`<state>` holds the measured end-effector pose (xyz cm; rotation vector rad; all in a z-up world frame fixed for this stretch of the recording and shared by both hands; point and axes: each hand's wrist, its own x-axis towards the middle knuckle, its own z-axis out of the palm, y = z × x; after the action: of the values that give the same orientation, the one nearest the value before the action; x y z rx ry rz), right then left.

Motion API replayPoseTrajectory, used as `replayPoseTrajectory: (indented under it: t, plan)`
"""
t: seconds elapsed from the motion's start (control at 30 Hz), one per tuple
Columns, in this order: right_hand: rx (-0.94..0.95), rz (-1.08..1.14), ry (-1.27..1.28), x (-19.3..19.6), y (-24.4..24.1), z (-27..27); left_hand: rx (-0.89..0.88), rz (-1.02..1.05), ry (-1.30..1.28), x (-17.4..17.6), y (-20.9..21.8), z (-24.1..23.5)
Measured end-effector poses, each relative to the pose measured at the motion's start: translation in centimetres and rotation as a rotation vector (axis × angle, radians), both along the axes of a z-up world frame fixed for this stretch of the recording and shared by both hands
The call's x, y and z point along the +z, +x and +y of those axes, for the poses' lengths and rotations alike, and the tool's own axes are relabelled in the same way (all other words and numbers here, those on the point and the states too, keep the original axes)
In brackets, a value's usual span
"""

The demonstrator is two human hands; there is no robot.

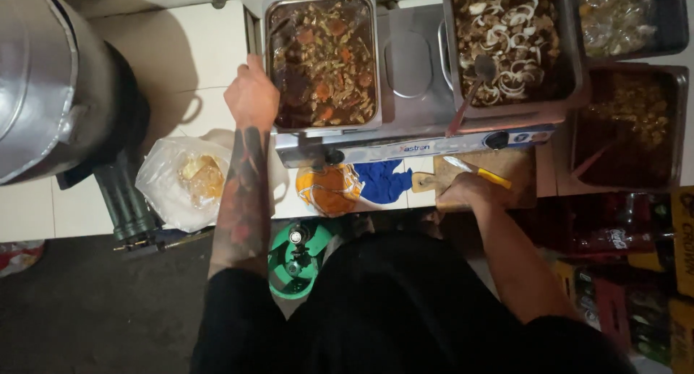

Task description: The person scoops food from metal trays into a plastic bag using a ladle. The person also wipes the countertop with a cloth and handles a knife on a cutting board.

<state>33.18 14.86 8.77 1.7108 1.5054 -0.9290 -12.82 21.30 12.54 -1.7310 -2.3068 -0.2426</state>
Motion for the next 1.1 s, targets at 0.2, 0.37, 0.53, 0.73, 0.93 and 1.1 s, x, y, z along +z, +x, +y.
replayPoseTrajectory:
  t: [0.2,0.37,0.53,0.73,0.93,1.1]
  plan:
    - [0.181,-0.121,-0.067,0.3,-0.7,0.1,0.008,-0.192,-0.224,-0.6,-0.8,2.0]
    - [-0.066,-0.087,-0.022,5.1,-2.9,-0.4,0.051,-0.117,-0.213,1.0,-0.5,0.3]
    - [0.025,-0.032,0.011,-1.3,0.2,0.0,-0.06,-0.161,0.04,2.4,3.4,0.5]
    - [0.008,-0.045,0.001,1.5,-1.6,-0.4,-0.289,-0.101,0.08,2.5,7.8,1.5]
    - [0.085,-0.01,-0.012,-1.6,0.4,-0.2,-0.219,-0.31,0.05,5.2,6.9,-4.7]
    - [0.141,0.015,-0.018,-2.7,0.7,0.1,-0.047,-0.401,0.079,6.1,6.6,-13.4]
